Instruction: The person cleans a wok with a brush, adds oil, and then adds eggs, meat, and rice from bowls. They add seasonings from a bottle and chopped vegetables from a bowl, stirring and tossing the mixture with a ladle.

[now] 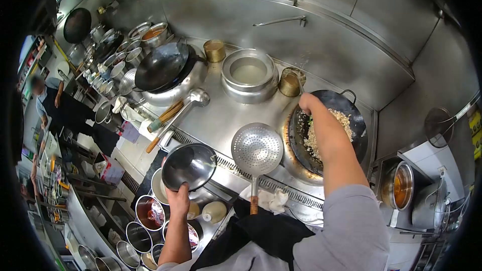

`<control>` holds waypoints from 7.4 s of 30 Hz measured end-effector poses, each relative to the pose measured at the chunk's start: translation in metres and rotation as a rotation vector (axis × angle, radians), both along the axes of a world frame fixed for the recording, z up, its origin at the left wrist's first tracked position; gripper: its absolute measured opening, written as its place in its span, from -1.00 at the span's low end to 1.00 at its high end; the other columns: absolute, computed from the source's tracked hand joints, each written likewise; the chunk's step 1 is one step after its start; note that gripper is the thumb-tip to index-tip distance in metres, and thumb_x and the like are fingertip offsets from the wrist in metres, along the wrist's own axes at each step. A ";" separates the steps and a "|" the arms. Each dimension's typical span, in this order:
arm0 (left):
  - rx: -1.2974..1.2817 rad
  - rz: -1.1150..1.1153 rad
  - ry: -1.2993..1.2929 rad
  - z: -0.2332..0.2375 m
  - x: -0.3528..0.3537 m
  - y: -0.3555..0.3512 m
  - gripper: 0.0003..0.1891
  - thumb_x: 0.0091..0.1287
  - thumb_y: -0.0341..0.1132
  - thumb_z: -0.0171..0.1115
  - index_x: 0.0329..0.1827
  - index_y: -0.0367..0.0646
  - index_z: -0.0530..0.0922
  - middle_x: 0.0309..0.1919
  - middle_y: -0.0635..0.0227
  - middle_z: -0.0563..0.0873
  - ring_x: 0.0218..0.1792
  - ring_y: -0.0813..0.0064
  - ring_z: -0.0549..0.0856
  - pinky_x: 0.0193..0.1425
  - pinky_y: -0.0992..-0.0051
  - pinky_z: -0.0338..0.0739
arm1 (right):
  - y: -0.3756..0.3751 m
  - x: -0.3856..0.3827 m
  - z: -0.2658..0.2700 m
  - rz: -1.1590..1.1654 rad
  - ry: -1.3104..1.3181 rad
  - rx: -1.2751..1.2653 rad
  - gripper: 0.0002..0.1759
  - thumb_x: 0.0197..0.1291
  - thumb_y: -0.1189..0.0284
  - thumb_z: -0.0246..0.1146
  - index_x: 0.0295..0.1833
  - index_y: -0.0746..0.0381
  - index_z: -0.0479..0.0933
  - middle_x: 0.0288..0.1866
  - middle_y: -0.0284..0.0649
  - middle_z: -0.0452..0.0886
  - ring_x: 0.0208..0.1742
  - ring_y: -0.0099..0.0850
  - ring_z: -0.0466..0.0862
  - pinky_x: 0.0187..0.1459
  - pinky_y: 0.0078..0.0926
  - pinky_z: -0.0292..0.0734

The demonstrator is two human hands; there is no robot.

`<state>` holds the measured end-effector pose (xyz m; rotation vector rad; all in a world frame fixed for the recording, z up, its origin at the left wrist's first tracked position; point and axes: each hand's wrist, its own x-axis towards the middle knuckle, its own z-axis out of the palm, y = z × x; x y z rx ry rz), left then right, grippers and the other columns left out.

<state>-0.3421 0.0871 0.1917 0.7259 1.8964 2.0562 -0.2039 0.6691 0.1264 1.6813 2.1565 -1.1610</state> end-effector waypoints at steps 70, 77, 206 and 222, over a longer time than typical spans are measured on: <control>0.040 1.900 -0.466 -0.117 0.621 -0.468 -0.73 0.30 -0.49 -0.03 0.07 -0.24 0.36 -0.48 0.15 0.61 -0.76 0.46 0.55 -0.77 0.47 0.42 | -0.253 0.381 -0.118 0.123 0.589 -0.036 -0.42 0.35 0.44 0.16 0.44 0.15 0.19 -0.01 -0.19 0.54 -0.43 -0.48 0.48 -0.55 -0.53 0.32; 0.197 2.073 -0.395 -0.104 0.636 -0.549 -0.61 0.33 -0.50 0.12 0.21 -0.19 0.30 -0.20 0.13 0.65 -0.46 0.36 0.69 -0.54 0.46 0.60 | -0.372 0.287 -0.120 0.387 0.616 -0.168 -0.46 0.33 0.38 0.16 0.39 0.16 0.24 -0.01 -0.18 0.55 -0.40 -0.43 0.50 -0.50 -0.49 0.38; -0.459 -0.827 0.904 -0.082 0.305 0.254 -0.64 0.31 -0.04 0.25 -0.54 -0.10 0.63 -0.62 0.09 0.67 -0.50 -0.01 0.69 -0.37 0.09 0.58 | -0.320 0.412 0.168 -0.149 0.452 0.017 -0.31 0.46 0.47 0.02 0.62 -0.19 0.07 -0.20 -0.18 0.71 -0.59 -0.49 0.55 -0.47 -0.49 0.57; -0.595 -0.453 0.541 -0.210 0.241 0.097 -0.36 0.19 -0.41 0.32 0.36 -0.25 0.32 0.27 -0.12 0.40 0.34 -0.12 0.37 0.45 0.04 0.23 | -0.276 0.356 0.054 -0.314 0.747 -0.187 -0.39 0.48 0.45 0.01 0.58 -0.19 0.19 -0.57 -0.45 0.28 -0.69 -0.61 0.30 -0.63 -0.51 0.34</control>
